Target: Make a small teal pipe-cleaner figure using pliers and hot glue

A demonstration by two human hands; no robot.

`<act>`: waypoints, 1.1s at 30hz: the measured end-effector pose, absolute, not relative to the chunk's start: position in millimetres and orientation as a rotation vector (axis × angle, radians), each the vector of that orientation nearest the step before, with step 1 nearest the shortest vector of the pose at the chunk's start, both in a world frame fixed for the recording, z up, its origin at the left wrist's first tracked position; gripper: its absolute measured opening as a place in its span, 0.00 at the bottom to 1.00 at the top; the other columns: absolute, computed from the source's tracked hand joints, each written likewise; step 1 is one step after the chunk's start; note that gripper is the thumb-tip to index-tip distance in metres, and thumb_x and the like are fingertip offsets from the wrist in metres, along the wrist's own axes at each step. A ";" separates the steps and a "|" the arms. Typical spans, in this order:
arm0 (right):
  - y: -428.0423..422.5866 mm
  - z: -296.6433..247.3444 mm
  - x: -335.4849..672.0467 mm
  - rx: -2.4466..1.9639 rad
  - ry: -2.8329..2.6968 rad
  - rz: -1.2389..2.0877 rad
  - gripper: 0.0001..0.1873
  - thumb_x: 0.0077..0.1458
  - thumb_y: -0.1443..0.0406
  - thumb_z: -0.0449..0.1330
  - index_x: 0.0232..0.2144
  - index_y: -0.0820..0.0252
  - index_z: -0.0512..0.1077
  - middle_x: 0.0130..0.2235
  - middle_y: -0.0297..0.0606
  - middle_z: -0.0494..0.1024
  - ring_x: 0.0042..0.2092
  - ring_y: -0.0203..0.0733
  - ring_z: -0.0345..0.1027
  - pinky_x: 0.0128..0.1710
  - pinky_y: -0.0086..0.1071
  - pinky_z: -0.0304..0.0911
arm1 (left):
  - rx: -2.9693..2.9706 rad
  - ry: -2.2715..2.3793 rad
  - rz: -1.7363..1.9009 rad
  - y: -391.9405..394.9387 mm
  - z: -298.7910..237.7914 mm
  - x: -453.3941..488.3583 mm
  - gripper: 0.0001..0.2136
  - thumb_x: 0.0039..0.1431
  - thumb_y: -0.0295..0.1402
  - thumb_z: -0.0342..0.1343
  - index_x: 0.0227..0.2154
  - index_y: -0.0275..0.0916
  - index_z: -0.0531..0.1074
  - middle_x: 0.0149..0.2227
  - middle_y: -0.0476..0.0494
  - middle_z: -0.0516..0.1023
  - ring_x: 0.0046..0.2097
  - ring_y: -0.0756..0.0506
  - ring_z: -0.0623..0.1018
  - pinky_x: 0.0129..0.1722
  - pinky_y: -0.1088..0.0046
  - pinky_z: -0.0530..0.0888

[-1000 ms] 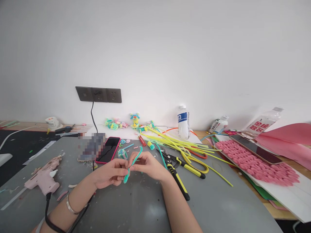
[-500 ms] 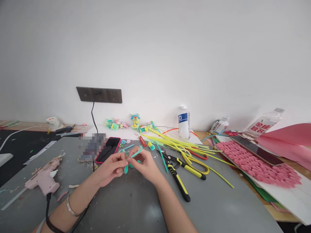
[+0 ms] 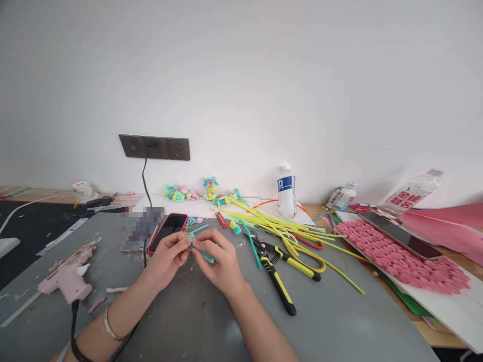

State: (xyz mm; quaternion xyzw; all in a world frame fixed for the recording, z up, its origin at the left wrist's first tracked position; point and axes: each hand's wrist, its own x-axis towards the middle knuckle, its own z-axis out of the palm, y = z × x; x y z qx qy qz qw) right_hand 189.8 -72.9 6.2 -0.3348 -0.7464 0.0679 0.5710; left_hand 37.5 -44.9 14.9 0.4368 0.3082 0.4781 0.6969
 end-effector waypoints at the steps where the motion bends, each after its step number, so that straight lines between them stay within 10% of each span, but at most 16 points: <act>1: -73.3 6.6 189.1 -0.783 -1.757 0.136 0.07 0.59 0.72 0.58 0.36 0.55 0.73 0.36 0.41 0.74 0.37 0.43 0.71 0.36 0.37 0.70 | 0.966 0.687 1.076 -45.2 15.2 37.6 0.18 0.43 0.43 0.72 0.19 0.35 0.72 0.16 0.54 0.67 0.19 0.57 0.64 0.18 0.83 0.61; 15: -69.5 5.0 193.9 -0.775 -1.790 -0.159 0.07 0.60 0.70 0.62 0.41 0.58 0.77 0.33 0.41 0.79 0.32 0.39 0.72 0.31 0.32 0.70 | 0.826 0.647 1.022 -42.7 16.4 37.5 0.19 0.40 0.40 0.74 0.18 0.34 0.70 0.17 0.55 0.69 0.17 0.59 0.65 0.16 0.86 0.64; 33: -64.2 5.2 189.4 -0.748 -1.333 0.788 0.07 0.53 0.61 0.68 0.28 0.55 0.75 0.31 0.37 0.77 0.35 0.41 0.73 0.30 0.31 0.71 | 0.871 0.751 1.086 -42.2 14.6 35.6 0.17 0.36 0.41 0.76 0.23 0.34 0.78 0.21 0.46 0.81 0.24 0.51 0.80 0.23 0.84 0.75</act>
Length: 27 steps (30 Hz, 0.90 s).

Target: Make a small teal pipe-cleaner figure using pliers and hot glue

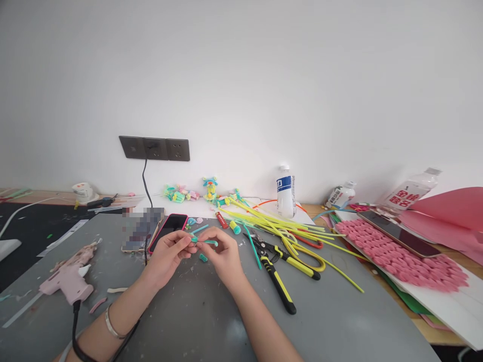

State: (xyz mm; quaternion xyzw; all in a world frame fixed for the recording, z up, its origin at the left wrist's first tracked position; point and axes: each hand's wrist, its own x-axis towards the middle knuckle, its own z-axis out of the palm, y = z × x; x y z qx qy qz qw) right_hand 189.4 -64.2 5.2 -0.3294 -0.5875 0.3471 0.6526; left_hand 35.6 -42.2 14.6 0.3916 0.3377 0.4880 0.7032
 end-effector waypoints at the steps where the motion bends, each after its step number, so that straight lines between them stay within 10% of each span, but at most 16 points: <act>1: -63.4 4.4 189.6 -0.752 -1.302 0.822 0.07 0.53 0.61 0.68 0.28 0.55 0.75 0.32 0.37 0.77 0.36 0.41 0.72 0.30 0.30 0.71 | 0.872 0.749 1.085 -42.0 14.2 35.6 0.16 0.37 0.40 0.75 0.24 0.34 0.79 0.22 0.46 0.82 0.26 0.50 0.81 0.24 0.83 0.75; 27: -60.6 7.5 206.7 -0.815 -1.201 1.312 0.11 0.51 0.57 0.69 0.29 0.58 0.77 0.30 0.34 0.75 0.32 0.37 0.69 0.35 0.31 0.67 | 1.384 0.808 1.072 -39.1 8.9 28.0 0.09 0.51 0.39 0.67 0.29 0.37 0.81 0.26 0.43 0.83 0.26 0.45 0.81 0.28 0.73 0.78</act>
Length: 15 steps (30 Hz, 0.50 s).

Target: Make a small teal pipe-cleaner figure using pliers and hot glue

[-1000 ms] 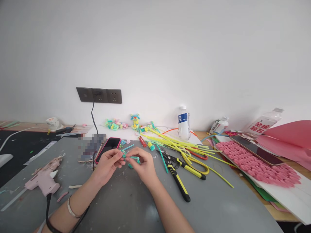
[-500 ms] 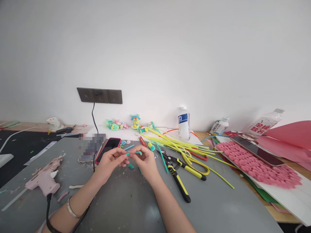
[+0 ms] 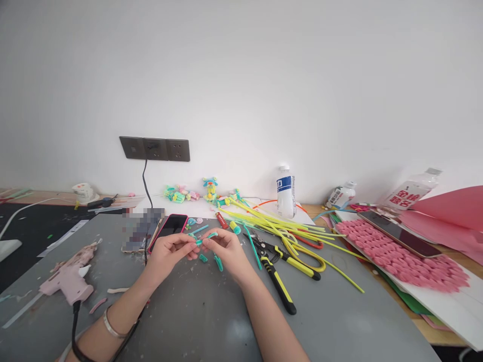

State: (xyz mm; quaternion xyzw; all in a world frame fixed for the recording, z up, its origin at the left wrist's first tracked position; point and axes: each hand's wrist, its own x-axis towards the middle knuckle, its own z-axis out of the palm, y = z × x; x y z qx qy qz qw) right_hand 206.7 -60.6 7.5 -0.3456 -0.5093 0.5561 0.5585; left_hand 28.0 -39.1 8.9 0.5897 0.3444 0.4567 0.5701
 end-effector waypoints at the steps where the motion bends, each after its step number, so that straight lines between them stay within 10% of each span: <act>1: -61.5 9.3 208.7 -0.801 -1.211 1.366 0.12 0.50 0.56 0.69 0.29 0.59 0.77 0.28 0.34 0.75 0.30 0.37 0.68 0.34 0.30 0.67 | 1.390 0.793 1.054 -39.4 9.6 28.0 0.09 0.51 0.39 0.67 0.29 0.37 0.81 0.25 0.43 0.83 0.26 0.46 0.81 0.28 0.73 0.77; 7: -63.7 13.2 211.9 -0.802 -1.261 1.454 0.14 0.50 0.55 0.69 0.29 0.59 0.75 0.26 0.32 0.74 0.27 0.36 0.68 0.31 0.31 0.68 | 1.334 0.705 1.036 -39.7 11.1 28.9 0.09 0.49 0.39 0.69 0.27 0.37 0.81 0.24 0.45 0.80 0.25 0.49 0.77 0.26 0.76 0.76; 15: -68.5 5.9 199.4 -0.796 -1.383 0.537 0.03 0.58 0.66 0.62 0.31 0.56 0.74 0.32 0.38 0.77 0.37 0.43 0.71 0.36 0.36 0.67 | 0.832 0.688 1.034 -40.2 13.9 35.4 0.19 0.40 0.37 0.75 0.37 0.37 0.82 0.28 0.46 0.81 0.28 0.52 0.78 0.25 0.83 0.74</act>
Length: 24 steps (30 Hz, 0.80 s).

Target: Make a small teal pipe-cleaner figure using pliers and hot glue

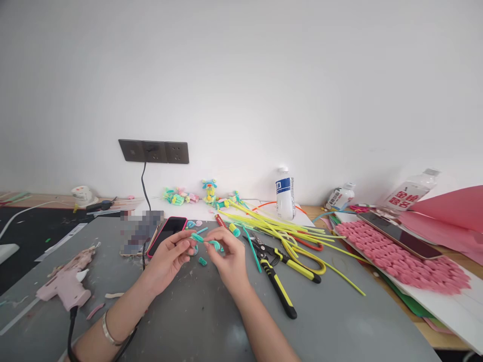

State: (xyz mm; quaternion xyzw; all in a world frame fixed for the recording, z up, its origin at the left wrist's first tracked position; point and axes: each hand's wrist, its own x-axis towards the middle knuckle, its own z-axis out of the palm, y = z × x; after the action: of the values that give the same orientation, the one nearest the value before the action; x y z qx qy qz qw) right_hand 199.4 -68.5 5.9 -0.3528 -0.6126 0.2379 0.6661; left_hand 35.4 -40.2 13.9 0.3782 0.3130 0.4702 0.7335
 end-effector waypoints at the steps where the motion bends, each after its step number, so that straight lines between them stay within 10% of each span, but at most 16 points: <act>1: -69.8 5.4 199.6 -0.806 -1.424 0.402 0.04 0.59 0.68 0.60 0.32 0.55 0.74 0.32 0.38 0.77 0.37 0.44 0.71 0.37 0.37 0.67 | 0.812 0.685 1.012 -40.5 13.7 36.0 0.19 0.40 0.37 0.75 0.37 0.36 0.82 0.29 0.46 0.81 0.27 0.53 0.77 0.24 0.83 0.74; 11: -71.8 6.5 196.4 -0.824 -1.808 -0.027 0.10 0.57 0.73 0.60 0.37 0.53 0.75 0.35 0.40 0.75 0.35 0.43 0.70 0.35 0.38 0.65 | 0.870 0.655 0.971 -42.1 11.1 37.5 0.16 0.41 0.40 0.74 0.21 0.33 0.77 0.20 0.51 0.72 0.18 0.58 0.65 0.17 0.82 0.58; 24: -71.4 9.0 199.5 -0.785 -1.757 0.274 0.07 0.59 0.71 0.59 0.36 0.54 0.75 0.37 0.40 0.74 0.40 0.45 0.70 0.41 0.40 0.67 | 1.022 0.720 0.920 -36.9 12.4 29.0 0.16 0.44 0.42 0.72 0.20 0.33 0.76 0.20 0.48 0.73 0.21 0.54 0.69 0.18 0.80 0.60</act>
State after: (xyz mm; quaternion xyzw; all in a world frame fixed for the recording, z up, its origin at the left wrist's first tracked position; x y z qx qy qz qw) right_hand 199.5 -71.4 9.0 -0.3336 -0.7467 0.1165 0.5636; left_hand 29.0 -36.9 12.4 0.4611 0.3250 0.4152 0.7137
